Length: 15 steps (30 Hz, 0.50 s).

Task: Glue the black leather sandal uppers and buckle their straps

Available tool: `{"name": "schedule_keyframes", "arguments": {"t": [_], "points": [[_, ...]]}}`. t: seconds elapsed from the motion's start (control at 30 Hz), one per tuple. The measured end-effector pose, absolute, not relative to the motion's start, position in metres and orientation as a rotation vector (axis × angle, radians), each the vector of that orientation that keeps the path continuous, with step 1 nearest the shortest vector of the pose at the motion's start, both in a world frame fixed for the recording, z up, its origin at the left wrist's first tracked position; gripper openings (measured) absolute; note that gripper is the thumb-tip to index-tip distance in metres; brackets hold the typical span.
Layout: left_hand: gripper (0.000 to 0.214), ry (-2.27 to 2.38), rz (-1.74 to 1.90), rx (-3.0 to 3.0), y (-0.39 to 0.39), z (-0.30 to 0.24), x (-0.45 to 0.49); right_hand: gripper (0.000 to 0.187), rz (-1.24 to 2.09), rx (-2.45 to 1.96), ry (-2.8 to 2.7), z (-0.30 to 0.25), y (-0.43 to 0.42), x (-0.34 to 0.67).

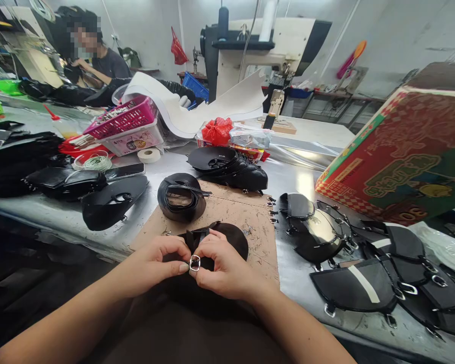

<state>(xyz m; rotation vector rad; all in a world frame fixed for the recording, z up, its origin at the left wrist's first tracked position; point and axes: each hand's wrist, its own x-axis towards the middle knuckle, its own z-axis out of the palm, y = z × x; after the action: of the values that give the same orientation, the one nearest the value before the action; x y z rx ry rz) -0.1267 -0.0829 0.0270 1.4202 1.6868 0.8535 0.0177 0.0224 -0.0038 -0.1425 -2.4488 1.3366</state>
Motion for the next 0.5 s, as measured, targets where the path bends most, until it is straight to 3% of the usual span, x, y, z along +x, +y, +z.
{"name": "schedule_keyframes", "arguments": {"t": [0.13,0.3,0.5], "points": [[0.01,1.762,0.818,1.486,-0.088,0.025,-0.133,0.007,1.292,-0.15,-2.464,-0.003,0.024,0.02],[0.015,1.805,0.492,1.559,-0.094,0.025,-0.138,0.012,1.204,-0.158,-2.547,-0.003,0.025,0.025],[0.016,1.677,0.559,1.431,-0.09,0.019,-0.132,0.011,1.356,-0.101,-2.679,0.003,0.03,0.025]]}}
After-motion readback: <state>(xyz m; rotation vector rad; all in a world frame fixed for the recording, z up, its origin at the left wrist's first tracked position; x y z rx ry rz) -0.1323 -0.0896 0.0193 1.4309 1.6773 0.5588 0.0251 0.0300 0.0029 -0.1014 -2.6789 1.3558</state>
